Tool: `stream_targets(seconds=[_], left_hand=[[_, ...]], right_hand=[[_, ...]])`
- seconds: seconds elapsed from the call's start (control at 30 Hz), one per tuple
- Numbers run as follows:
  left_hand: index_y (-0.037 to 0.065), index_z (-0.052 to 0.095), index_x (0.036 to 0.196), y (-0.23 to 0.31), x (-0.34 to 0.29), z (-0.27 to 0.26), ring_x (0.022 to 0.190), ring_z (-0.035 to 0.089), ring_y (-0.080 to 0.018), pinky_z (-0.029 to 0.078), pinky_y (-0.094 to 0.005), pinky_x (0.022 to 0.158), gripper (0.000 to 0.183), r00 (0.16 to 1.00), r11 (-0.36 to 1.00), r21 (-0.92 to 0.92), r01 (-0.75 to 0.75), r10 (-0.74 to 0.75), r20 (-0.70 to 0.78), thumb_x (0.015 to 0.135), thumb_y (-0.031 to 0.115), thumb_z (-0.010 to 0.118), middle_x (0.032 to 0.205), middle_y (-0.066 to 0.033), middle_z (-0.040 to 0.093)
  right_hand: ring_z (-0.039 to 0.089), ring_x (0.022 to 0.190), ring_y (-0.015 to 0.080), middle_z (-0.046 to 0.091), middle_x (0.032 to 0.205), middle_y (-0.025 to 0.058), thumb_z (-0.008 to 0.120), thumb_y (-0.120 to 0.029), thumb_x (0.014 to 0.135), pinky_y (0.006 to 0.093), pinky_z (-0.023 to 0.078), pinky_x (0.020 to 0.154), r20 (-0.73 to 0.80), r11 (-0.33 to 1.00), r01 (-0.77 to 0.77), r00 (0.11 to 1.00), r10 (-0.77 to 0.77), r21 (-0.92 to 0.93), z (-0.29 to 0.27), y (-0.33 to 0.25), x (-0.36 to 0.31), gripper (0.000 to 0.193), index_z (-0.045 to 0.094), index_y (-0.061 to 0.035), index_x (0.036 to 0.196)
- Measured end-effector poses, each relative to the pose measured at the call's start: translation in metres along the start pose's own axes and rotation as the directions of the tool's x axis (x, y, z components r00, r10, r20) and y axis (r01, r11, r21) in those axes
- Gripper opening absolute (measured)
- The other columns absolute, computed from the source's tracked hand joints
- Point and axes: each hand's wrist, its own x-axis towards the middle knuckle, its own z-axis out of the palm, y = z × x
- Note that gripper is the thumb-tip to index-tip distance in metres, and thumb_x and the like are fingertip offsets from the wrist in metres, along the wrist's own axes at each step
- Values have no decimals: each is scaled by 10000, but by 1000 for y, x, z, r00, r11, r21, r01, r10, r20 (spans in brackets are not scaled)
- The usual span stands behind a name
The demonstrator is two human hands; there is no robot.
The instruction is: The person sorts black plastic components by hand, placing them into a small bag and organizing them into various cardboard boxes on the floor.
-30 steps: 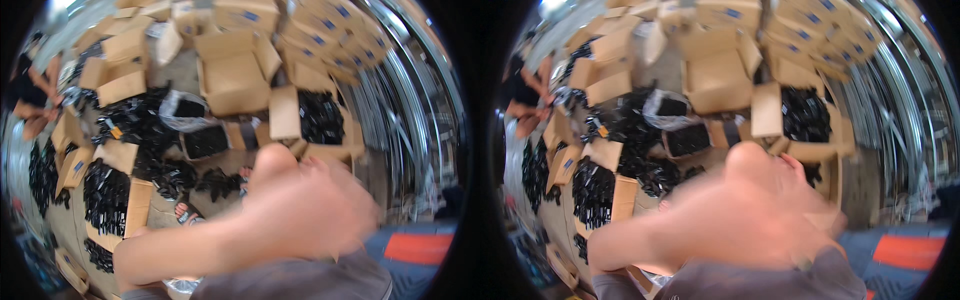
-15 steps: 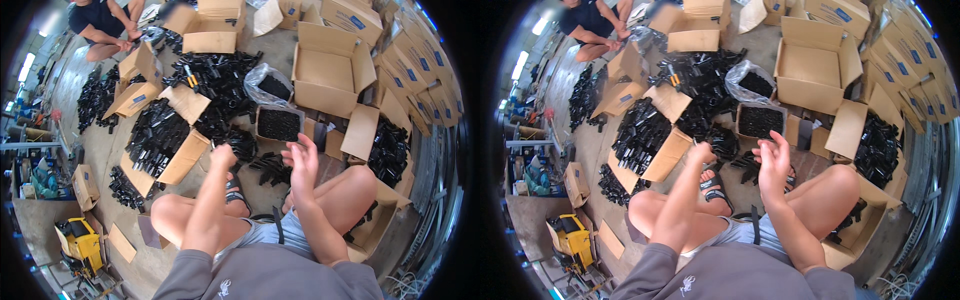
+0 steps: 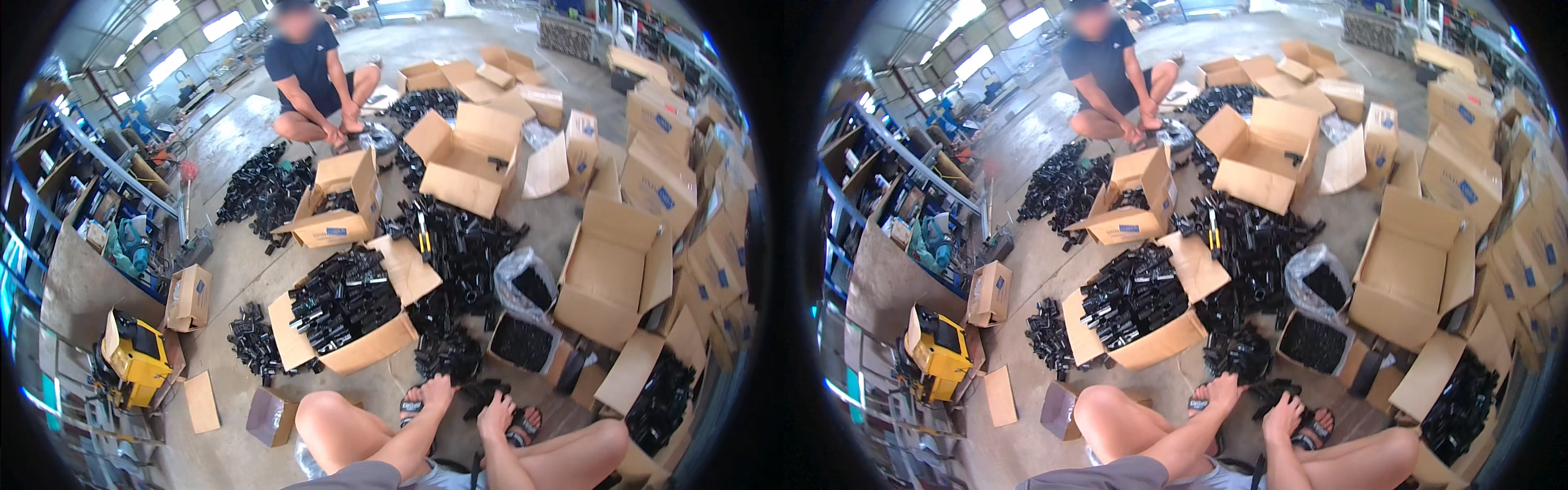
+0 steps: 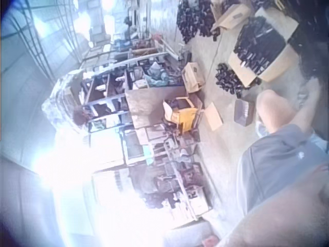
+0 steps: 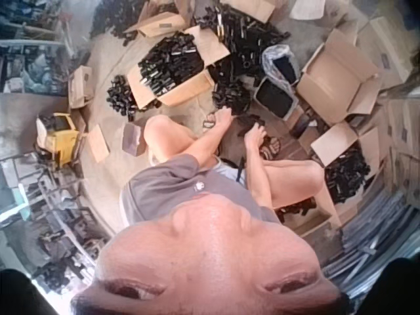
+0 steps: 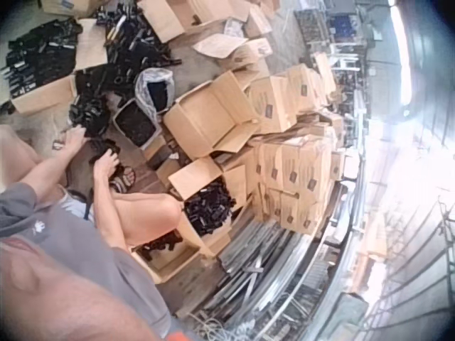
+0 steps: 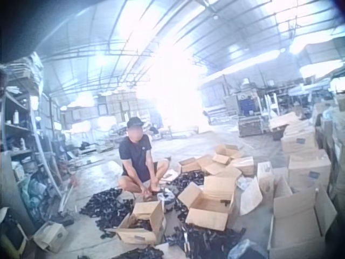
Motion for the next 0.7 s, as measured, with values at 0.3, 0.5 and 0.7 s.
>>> stream_targets(seconds=[0.3,0.5,0.7], left_hand=[[60,679,1106,11,-14,-8,1015,686,-393,541,-502,871,536,983,944,-329,20,-79,-166,910,558,638,1085,-198,687],[38,562,1179,-31,19,25,1032,685,-350,516,-511,870,613,948,512,-843,168,-318,-5,976,615,521,1100,-244,694],[109,542,1212,55,33,-60,944,645,-169,582,-408,784,499,905,-51,-906,420,-44,422,1025,569,495,1066,-61,643]], right_hand=[[610,1103,353,634,1145,153,530,-72,961,455,536,902,-33,983,45,998,-52,-175,-5,26,23,199,634,-61,1130],[627,1086,342,661,1118,152,580,-57,929,440,531,903,-9,991,55,998,-57,-123,1,9,10,202,635,-47,1124],[658,1040,351,685,1083,158,569,-61,940,441,545,882,-80,984,-145,987,137,-107,-9,40,31,152,646,-32,1068]])
